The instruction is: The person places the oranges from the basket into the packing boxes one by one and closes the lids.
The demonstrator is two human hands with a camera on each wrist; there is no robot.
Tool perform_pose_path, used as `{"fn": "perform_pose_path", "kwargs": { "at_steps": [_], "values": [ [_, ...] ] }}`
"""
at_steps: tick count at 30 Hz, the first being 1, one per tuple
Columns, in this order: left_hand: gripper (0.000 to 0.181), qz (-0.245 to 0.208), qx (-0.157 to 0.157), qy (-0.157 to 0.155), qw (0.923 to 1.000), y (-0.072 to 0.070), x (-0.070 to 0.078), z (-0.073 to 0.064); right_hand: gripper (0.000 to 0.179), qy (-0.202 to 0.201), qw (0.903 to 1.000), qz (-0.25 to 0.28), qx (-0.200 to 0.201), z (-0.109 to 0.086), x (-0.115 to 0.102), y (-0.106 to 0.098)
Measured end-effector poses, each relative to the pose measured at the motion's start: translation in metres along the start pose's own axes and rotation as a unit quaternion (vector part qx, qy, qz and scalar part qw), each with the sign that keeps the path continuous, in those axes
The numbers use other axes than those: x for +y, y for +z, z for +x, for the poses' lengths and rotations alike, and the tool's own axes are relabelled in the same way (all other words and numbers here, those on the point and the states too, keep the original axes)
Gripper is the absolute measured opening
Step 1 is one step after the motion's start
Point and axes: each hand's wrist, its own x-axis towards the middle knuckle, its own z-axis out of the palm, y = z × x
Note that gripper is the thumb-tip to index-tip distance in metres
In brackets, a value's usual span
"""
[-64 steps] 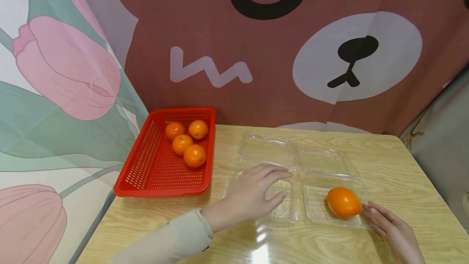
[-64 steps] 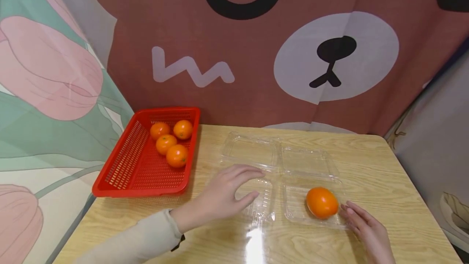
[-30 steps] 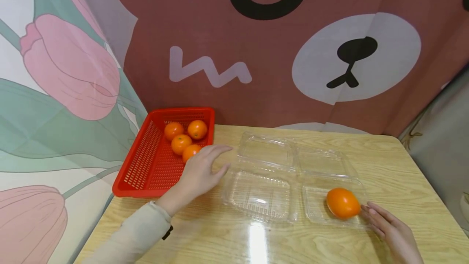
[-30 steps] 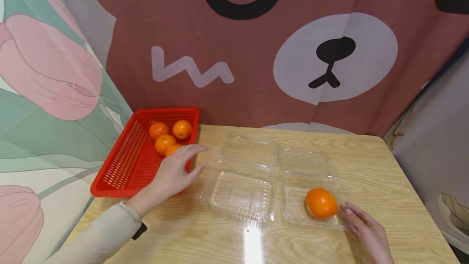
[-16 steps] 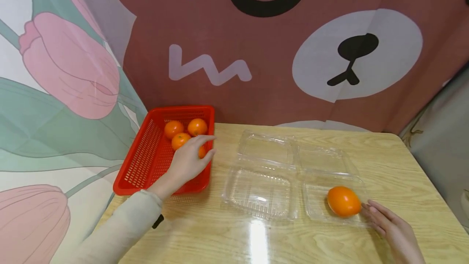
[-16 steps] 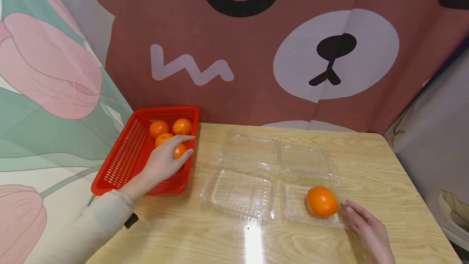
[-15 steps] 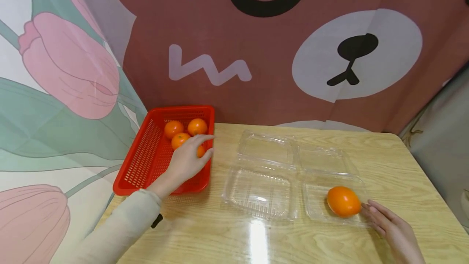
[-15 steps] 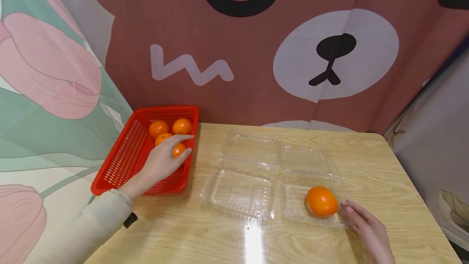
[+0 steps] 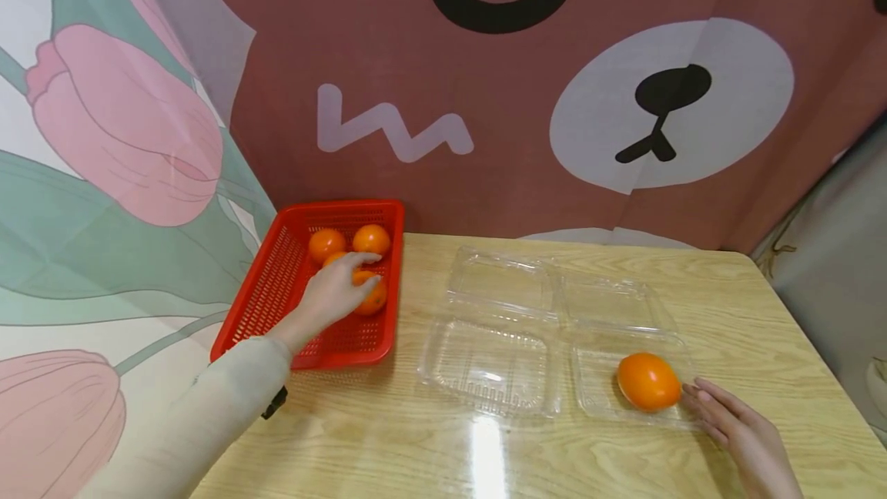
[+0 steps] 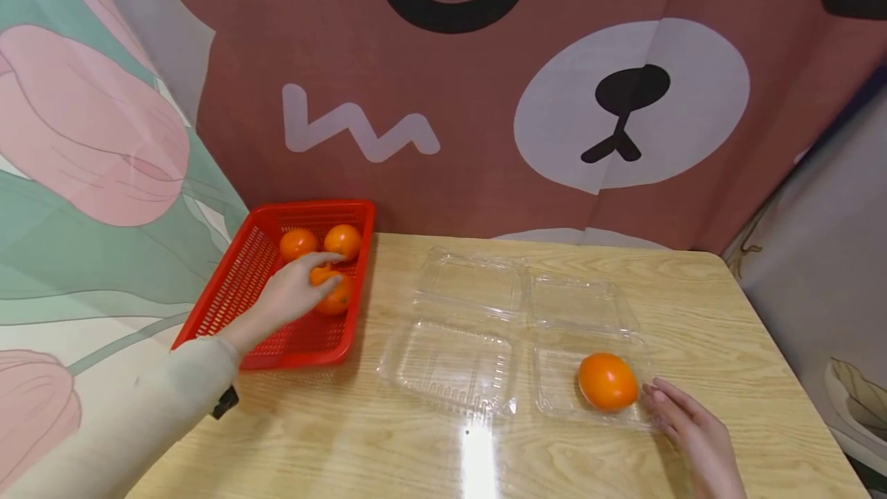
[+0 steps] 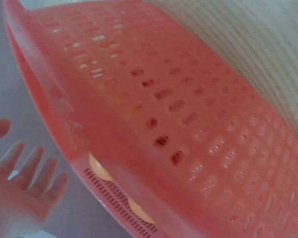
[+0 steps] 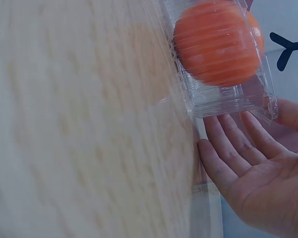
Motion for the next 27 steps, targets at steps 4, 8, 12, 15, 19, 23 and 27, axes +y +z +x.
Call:
{"fn": "perform_pose_path", "kwargs": {
  "at_steps": [4,8,12,15,19,23,27],
  "values": [
    [0.045,0.01,-0.027,-0.013,0.9995,0.001,-0.008,0.009,0.021,-0.009,0.9999,0.013,0.002,-0.001,0.001,0.0],
    [0.047,0.03,-0.048,-0.026,0.9981,0.002,-0.014,0.017,0.019,-0.013,0.9998,0.016,0.001,-0.001,0.001,0.001],
    [0.049,0.042,-0.064,-0.038,0.9963,0.005,-0.02,0.024,0.017,-0.017,0.9997,0.016,0.0,-0.001,0.002,0.001],
    [0.051,0.045,-0.075,-0.044,0.9952,0.007,-0.023,0.028,0.017,-0.014,0.9998,0.013,-0.003,-0.001,0.002,0.0],
    [0.053,0.046,-0.09,-0.046,0.9939,0.011,-0.025,0.032,0.031,-0.004,1.0,0.004,-0.008,-0.001,0.001,0.0],
    [0.057,0.049,-0.109,-0.047,0.9917,0.014,-0.025,0.035,0.047,0.006,0.9999,-0.004,-0.009,-0.001,0.001,0.0],
    [0.059,0.055,-0.118,-0.045,0.9904,0.014,-0.022,0.035,0.047,0.008,0.9999,-0.004,-0.008,0.0,0.0,0.001]
  ]
}}
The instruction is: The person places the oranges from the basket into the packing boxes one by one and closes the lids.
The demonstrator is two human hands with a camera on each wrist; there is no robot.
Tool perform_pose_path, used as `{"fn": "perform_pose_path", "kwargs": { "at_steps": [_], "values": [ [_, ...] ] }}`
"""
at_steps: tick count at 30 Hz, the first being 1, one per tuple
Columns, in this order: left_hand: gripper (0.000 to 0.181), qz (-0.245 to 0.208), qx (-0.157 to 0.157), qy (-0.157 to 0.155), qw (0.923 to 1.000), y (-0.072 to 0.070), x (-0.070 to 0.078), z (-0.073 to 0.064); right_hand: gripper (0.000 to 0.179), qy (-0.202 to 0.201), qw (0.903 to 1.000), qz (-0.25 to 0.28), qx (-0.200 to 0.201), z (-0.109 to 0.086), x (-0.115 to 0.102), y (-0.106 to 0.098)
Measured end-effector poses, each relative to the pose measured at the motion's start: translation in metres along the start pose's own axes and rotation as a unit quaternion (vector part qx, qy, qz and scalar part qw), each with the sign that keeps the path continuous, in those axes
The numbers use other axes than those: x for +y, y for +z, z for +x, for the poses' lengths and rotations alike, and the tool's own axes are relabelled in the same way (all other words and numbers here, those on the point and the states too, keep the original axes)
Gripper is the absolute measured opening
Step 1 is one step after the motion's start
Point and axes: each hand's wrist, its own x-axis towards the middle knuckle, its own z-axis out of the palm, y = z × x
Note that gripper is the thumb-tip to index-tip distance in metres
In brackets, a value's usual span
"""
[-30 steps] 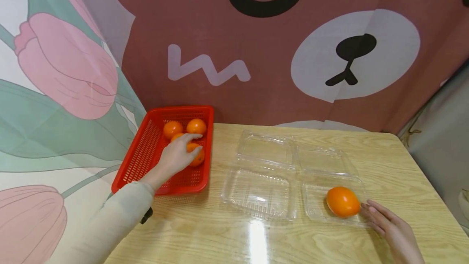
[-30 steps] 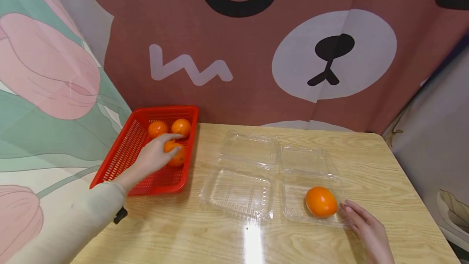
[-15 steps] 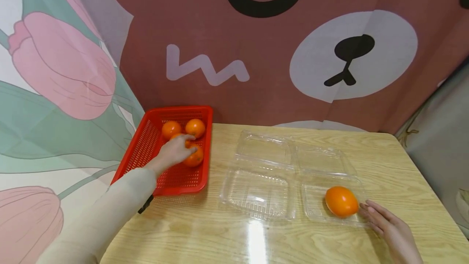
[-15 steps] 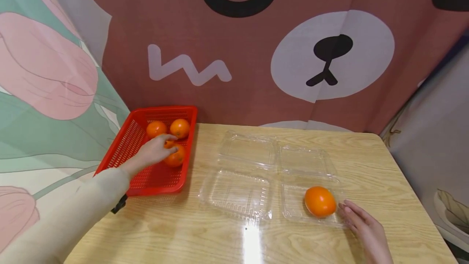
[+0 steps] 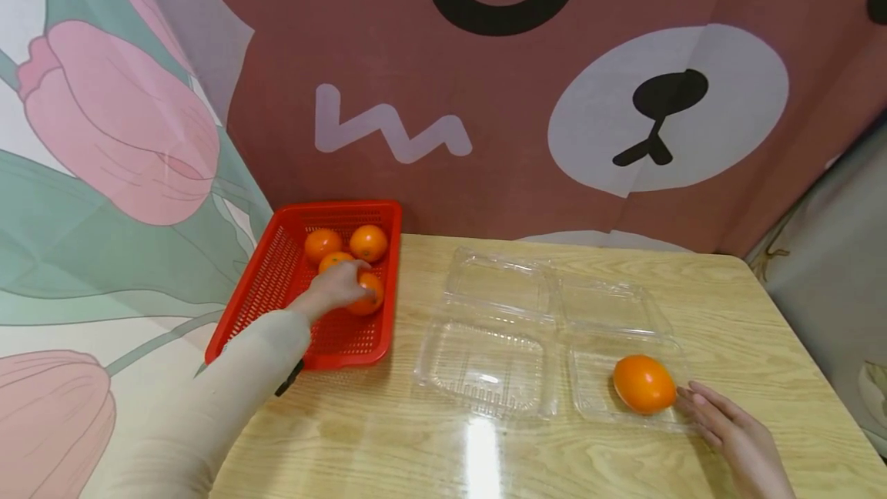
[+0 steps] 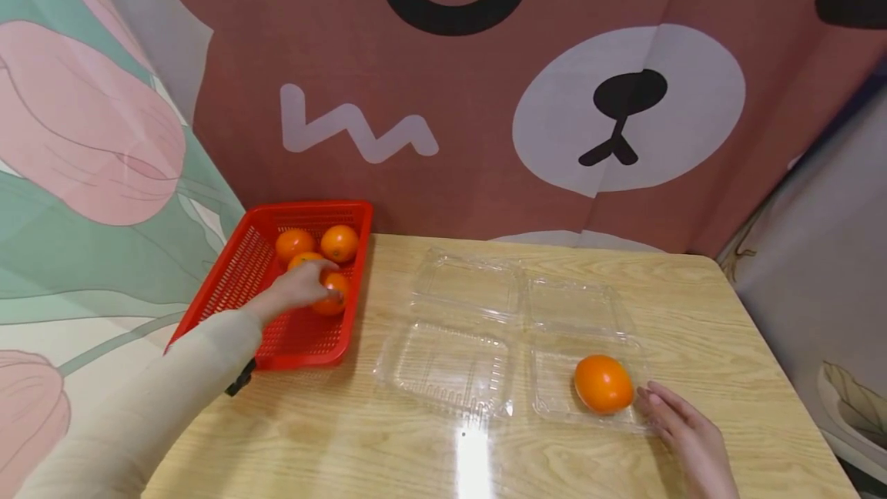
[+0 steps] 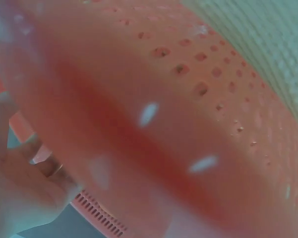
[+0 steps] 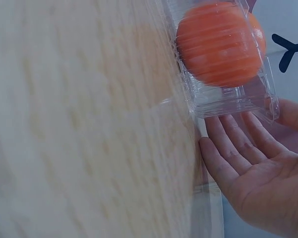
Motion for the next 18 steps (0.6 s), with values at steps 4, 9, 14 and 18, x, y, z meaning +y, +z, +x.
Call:
{"fn": "perform_pose_path", "kwargs": {
  "at_steps": [4,9,14,18],
  "values": [
    [0.06,0.011,-0.008,0.015,0.9998,-0.0007,0.0024,-0.0016,0.049,-0.001,1.0,0.003,0.001,0.0001,0.0003,0.0007],
    [0.06,0.002,-0.032,0.026,0.9991,-0.002,0.0049,-0.003,0.08,0.005,0.9999,-0.011,-0.004,0.0001,-0.0021,0.0016],
    [0.06,-0.014,-0.05,0.005,0.9986,-0.0024,0.0045,-0.0042,0.085,0.012,0.9997,-0.02,-0.006,-0.0002,-0.0053,0.0017],
    [0.06,-0.018,-0.058,-0.004,0.9982,-0.002,0.0047,-0.0052,0.063,0.006,1.0,0.002,0.001,-0.0013,-0.0038,0.001]
  ]
}}
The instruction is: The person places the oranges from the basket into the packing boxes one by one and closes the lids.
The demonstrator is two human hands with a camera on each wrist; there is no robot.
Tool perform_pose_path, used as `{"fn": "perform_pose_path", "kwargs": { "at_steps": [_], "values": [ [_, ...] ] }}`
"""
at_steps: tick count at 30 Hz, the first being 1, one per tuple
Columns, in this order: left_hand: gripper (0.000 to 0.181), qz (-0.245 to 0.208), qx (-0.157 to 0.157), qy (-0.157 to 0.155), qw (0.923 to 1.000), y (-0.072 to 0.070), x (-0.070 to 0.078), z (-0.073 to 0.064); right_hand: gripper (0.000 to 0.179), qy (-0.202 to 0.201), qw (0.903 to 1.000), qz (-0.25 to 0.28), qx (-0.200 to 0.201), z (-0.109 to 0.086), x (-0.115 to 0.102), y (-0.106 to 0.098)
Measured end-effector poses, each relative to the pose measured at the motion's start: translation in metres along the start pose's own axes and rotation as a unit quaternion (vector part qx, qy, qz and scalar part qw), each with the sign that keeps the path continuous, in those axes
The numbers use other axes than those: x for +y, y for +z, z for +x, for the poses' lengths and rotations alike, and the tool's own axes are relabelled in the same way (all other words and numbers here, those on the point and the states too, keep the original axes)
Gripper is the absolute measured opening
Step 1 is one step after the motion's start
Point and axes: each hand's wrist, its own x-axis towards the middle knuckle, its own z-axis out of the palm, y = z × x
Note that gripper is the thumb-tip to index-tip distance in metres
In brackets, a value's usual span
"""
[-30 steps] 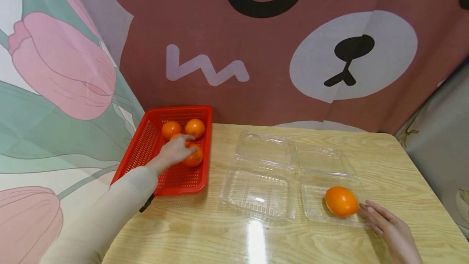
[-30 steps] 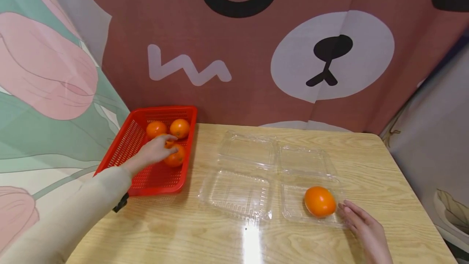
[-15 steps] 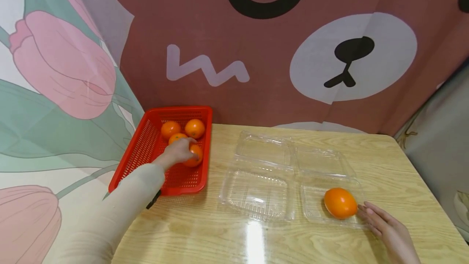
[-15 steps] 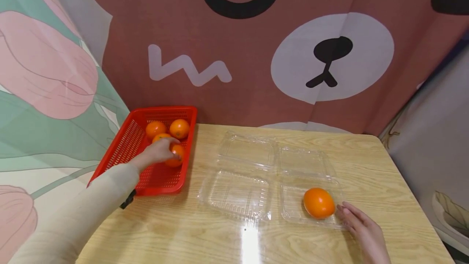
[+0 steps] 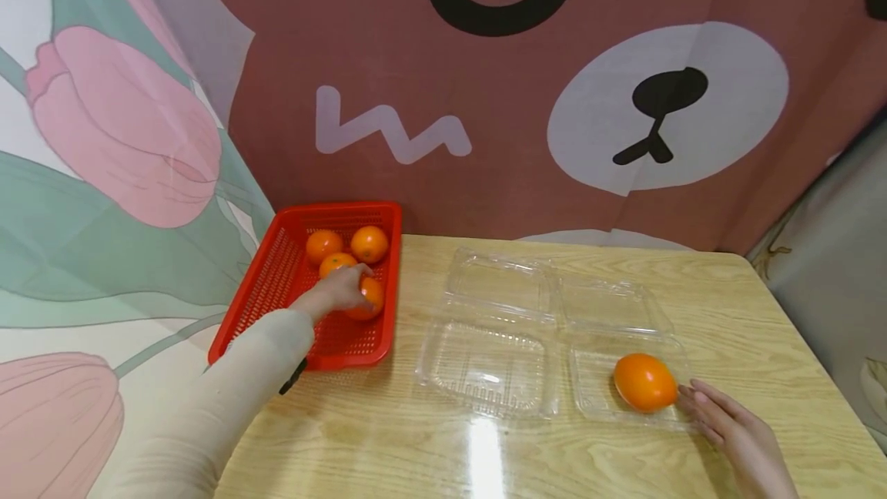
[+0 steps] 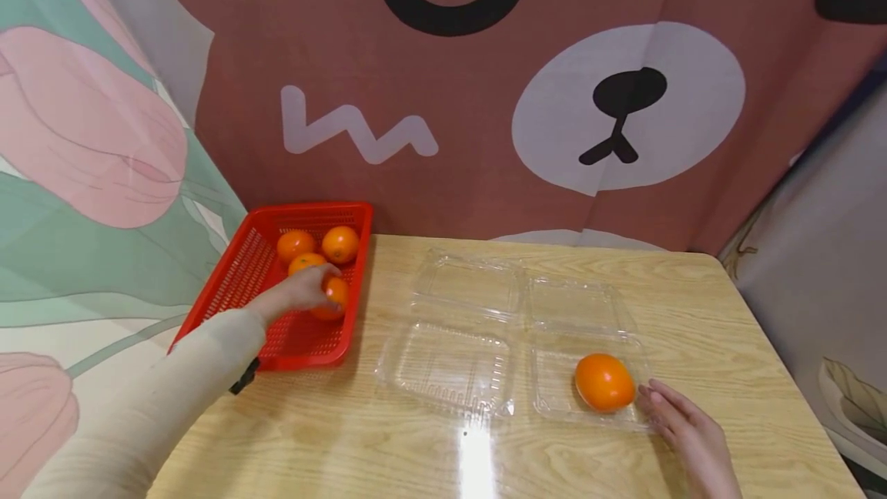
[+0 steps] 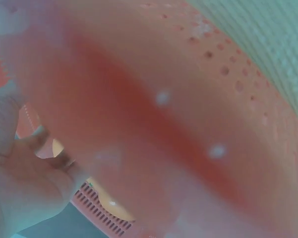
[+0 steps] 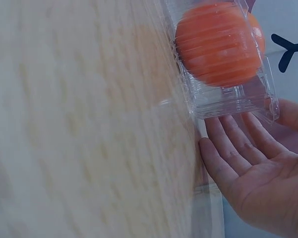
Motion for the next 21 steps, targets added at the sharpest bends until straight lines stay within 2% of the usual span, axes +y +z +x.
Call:
{"fn": "perform_pose_path", "kwargs": {
  "at_steps": [3,6,11,17,21],
  "values": [
    [0.06,-0.001,-0.004,-0.003,1.0,0.001,0.001,0.0,0.033,-0.011,0.9999,0.01,0.001,0.0,0.002,-0.001],
    [0.059,-0.012,-0.005,-0.006,0.9999,0.0,0.001,-0.001,0.018,-0.02,0.9997,0.013,0.0,0.0,0.004,-0.001],
    [0.063,-0.045,0.007,0.003,0.999,-0.003,-0.001,-0.001,0.015,-0.026,0.9996,0.013,0.001,0.001,0.005,-0.001],
    [0.07,-0.054,0.038,0.024,0.9975,-0.006,-0.004,-0.001,0.013,-0.031,0.9994,0.017,0.003,0.001,0.007,-0.002],
    [0.072,-0.071,0.062,0.03,0.9952,-0.01,-0.008,-0.005,0.02,-0.024,0.9996,0.012,0.004,0.001,0.006,-0.001]
  ]
}}
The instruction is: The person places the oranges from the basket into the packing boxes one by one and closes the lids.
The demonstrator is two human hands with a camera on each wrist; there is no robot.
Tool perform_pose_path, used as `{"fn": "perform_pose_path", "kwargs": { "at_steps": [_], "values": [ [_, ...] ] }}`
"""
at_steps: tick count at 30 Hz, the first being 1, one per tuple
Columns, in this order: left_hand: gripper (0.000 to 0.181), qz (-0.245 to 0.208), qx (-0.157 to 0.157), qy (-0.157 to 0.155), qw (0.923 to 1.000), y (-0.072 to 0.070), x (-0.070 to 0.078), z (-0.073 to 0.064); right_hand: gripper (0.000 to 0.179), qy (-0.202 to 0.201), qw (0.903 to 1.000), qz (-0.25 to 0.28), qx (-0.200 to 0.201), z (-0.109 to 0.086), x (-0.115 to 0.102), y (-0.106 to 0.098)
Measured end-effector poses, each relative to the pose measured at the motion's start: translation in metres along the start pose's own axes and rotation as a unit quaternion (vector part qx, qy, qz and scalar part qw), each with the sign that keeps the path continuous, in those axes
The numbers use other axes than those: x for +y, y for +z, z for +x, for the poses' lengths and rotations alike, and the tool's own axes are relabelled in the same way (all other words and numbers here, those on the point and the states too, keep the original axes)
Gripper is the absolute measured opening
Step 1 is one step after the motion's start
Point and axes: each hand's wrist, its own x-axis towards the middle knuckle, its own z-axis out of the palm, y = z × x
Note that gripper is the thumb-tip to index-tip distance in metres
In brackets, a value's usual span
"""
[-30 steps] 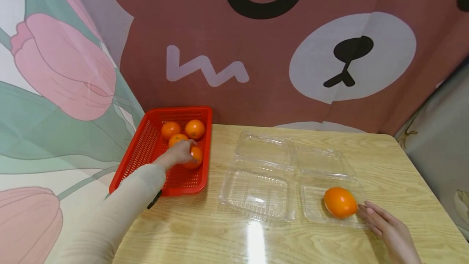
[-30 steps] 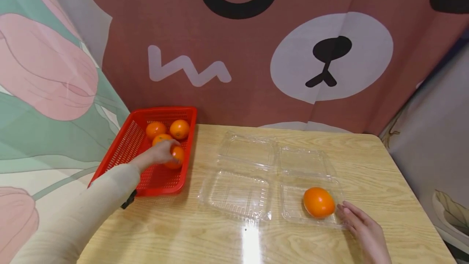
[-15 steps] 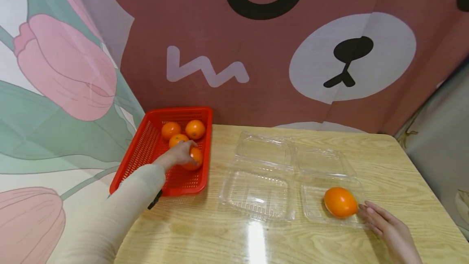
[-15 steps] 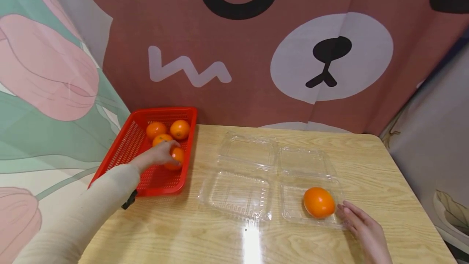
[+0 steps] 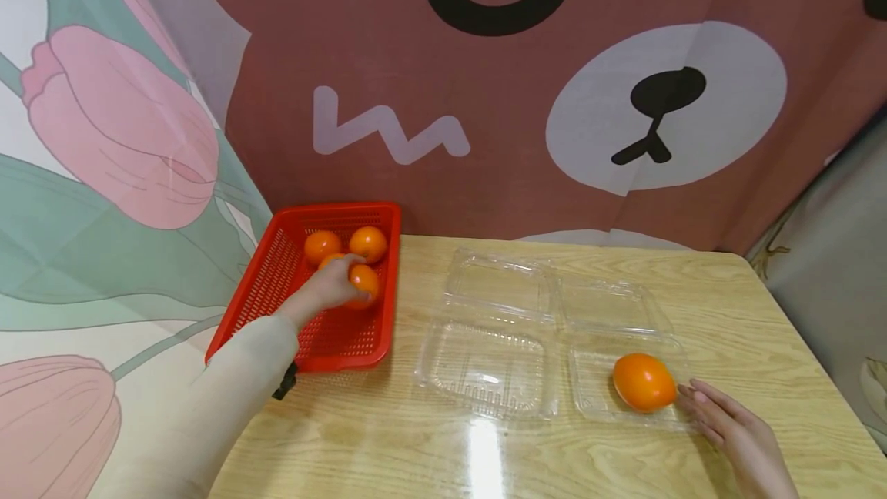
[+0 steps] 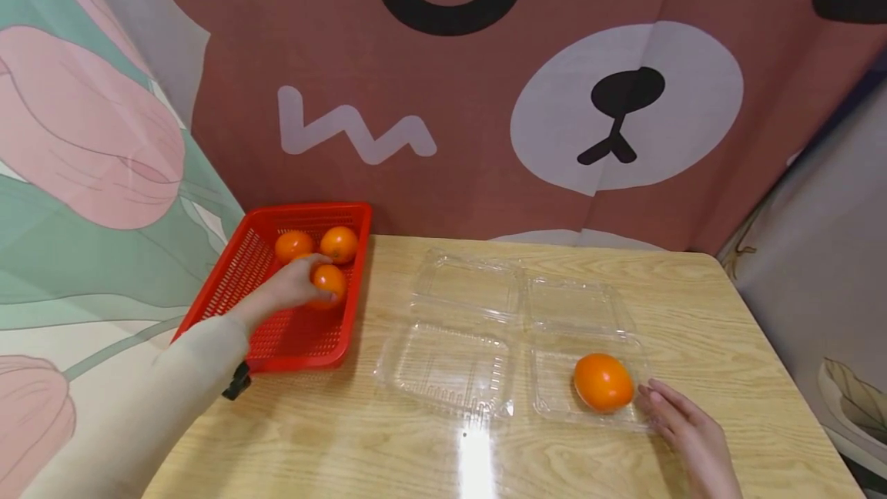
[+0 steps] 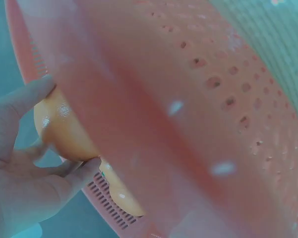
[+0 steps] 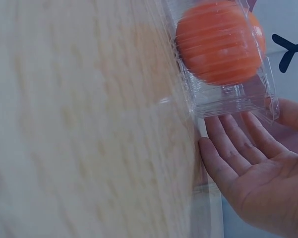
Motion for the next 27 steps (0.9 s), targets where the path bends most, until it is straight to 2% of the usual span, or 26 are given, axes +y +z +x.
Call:
{"fn": "perform_pose_path", "kwargs": {
  "at_steps": [4,6,16,23,27],
  "values": [
    [0.071,-0.019,0.018,-0.003,0.9996,-0.005,-0.002,-0.005,0.042,0.016,0.9998,-0.011,0.0,0.0,-0.002,0.0],
    [0.071,-0.027,0.026,-0.004,0.9993,-0.007,-0.003,-0.007,0.045,0.019,0.9998,-0.012,0.0,0.0,-0.003,0.001],
    [0.072,-0.064,0.071,-0.001,0.9954,-0.012,0.002,-0.019,0.018,-0.001,1.0,0.0,-0.001,-0.002,-0.002,0.002],
    [0.072,-0.07,0.117,0.015,0.9906,-0.008,0.014,-0.025,0.026,0.003,1.0,-0.003,-0.001,-0.001,-0.004,0.001],
    [0.073,-0.081,0.128,0.01,0.9884,-0.008,0.02,-0.028,0.015,-0.004,1.0,0.0,0.0,0.0,-0.001,0.001]
  ]
}}
